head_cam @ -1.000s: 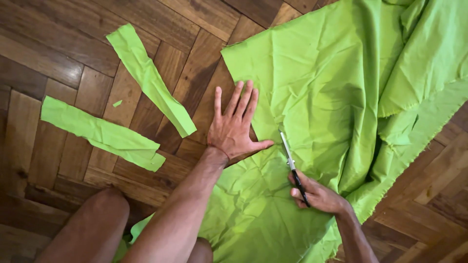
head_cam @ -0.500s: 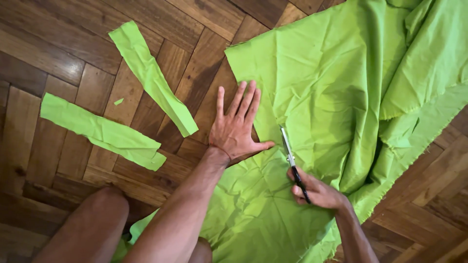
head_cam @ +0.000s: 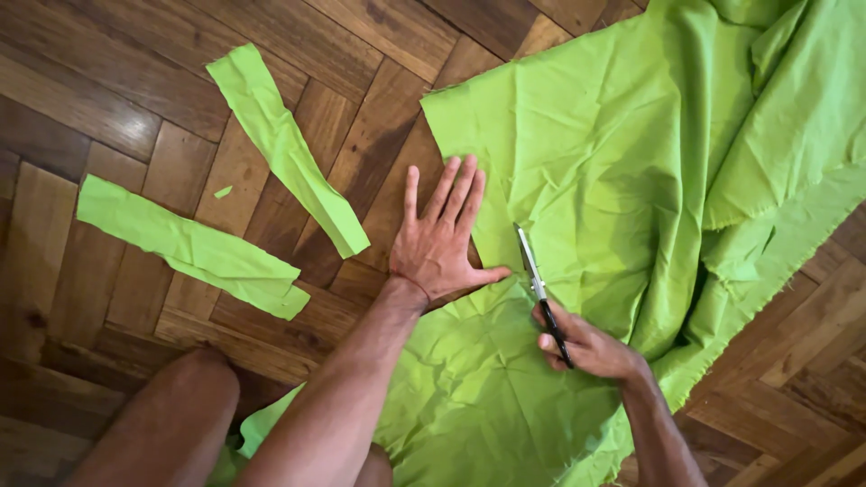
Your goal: Cutting strips of green fabric with scissors on the floor and moving them to a table
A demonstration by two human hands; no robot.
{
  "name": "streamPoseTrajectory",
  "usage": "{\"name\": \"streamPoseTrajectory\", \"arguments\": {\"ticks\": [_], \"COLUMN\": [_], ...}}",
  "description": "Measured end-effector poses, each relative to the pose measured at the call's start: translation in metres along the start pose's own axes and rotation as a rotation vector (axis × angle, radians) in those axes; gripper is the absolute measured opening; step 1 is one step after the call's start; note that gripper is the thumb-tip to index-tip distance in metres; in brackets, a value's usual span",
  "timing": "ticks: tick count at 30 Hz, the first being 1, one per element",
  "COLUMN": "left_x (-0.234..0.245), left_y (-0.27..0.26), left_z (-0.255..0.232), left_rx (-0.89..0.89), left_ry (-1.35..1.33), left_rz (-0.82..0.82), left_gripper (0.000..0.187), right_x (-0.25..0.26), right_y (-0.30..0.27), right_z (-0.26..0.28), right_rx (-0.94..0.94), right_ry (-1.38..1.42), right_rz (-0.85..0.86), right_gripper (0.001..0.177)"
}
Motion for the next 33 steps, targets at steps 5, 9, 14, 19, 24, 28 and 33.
{"name": "streamPoseTrajectory", "arguments": {"ticks": [5,9,14,19,24,28,33], "left_x": [0.001,0.001,0.000,-0.001,-0.003,-0.004,-0.005], "left_y": [0.000,0.000,-0.001,-0.002,-0.002,-0.001,-0.001], "left_z": [-0.001,0.000,0.000,0.002,0.003,0.003,0.005], "left_rx": [0.004,0.009,0.001,0.017,0.021,0.020,0.028], "left_ry": [-0.014,-0.005,-0.018,-0.014,-0.019,0.003,-0.010], "left_rz": [0.022,0.008,0.002,0.037,0.049,0.052,0.041], "left_gripper": [0.138,0.137,0.139,0.138,0.140,0.139,0.140], "right_x": [0.000,0.003,0.004,0.010,0.010,0.007,0.009], "right_y": [0.002,0.006,0.008,0.015,0.015,0.023,0.029], "right_z": [0.002,0.016,0.025,0.021,0.031,0.052,0.046], "right_rx": [-0.008,0.017,0.019,0.013,0.008,0.038,0.043], "right_ry": [0.043,0.010,0.010,0.001,0.048,0.009,-0.013], "right_rz": [0.015,0.014,0.018,0.032,0.041,0.067,0.071], "right_gripper": [0.057,0.051,0.051,0.052,0.048,0.042,0.042]}}
Point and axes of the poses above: each hand's wrist, its own y-axis towards the middle knuckle, its own x-axis out of the back of the hand, z = x × y, the point moved 6 cm from there along y, towards the middle knuckle, and after that the axes turned 4 degrees about -y, right-handed, at the moved point
